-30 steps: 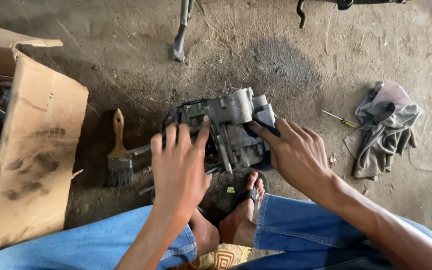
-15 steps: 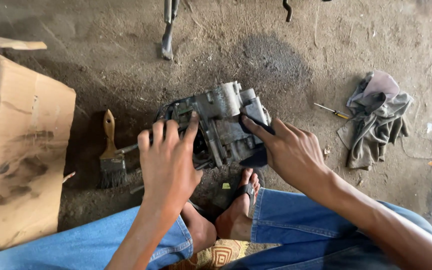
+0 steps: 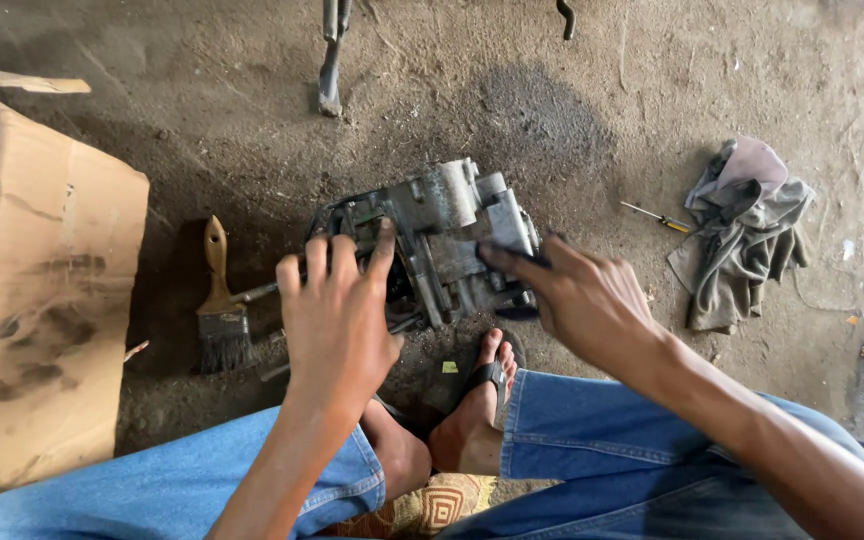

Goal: The person sits on the floor and cleans a disassembled engine block using a black cloth. They wipe various surfaces of the metal part, rotate it to access different sides, and continue scrubbing until the end of the clip.

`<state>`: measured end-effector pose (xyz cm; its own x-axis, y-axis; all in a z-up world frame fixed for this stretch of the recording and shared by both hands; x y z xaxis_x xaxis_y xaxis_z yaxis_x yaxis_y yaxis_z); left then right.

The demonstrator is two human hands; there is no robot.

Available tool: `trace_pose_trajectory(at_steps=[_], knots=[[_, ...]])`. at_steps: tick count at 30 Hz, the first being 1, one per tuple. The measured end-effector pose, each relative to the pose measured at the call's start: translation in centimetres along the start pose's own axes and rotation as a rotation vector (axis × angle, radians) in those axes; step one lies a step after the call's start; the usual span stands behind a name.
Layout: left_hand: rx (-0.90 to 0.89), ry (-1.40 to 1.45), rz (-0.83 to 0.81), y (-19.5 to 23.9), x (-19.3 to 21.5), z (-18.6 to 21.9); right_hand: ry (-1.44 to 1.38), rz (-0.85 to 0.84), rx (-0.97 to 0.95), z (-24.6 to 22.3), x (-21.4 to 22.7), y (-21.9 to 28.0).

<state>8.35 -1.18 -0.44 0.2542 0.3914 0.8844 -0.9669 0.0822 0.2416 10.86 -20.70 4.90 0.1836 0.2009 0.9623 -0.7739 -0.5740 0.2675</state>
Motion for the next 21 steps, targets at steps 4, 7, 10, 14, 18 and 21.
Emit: trace_pose_trajectory(at_steps=[4, 7, 10, 14, 18, 21], knots=[[-0.012, -0.011, 0.018, 0.0, 0.1, 0.1, -0.223, -0.063, -0.087, 0.3, 0.8, 0.8], [0.019, -0.023, -0.054, -0.1, -0.1, -0.1, -0.105, 0.114, 0.035, -0.1, 1.1, 0.5], [0.013, -0.044, -0.061, -0.2, -0.3, -0.1, 0.039, 0.172, 0.140, -1.1, 0.8, -1.3], [0.018, -0.041, -0.045, -0.3, -0.1, -0.1, 0.193, 0.190, 0.267, -2.2, 0.4, -3.4], [0.024, -0.047, -0.072, -0.5, -0.3, -0.2, 0.284, 0.055, 0.136, -1.4, 0.3, -3.3], [0.022, -0.031, -0.082, -0.4, -0.3, -0.2, 0.335, 0.041, 0.020, -1.2, 1.4, -2.1]])
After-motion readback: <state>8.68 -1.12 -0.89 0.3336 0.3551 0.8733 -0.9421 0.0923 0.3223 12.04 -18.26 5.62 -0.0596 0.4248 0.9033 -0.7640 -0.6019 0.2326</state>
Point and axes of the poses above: each hand's wrist, its own y-axis away from the middle knuckle, its own x-axis out of the back of the hand, z = x × y, the point moved 8 cm from there along -y, towards the middle knuckle, and after that the axes turned 3 degrees about x, right-handed, at the moved point
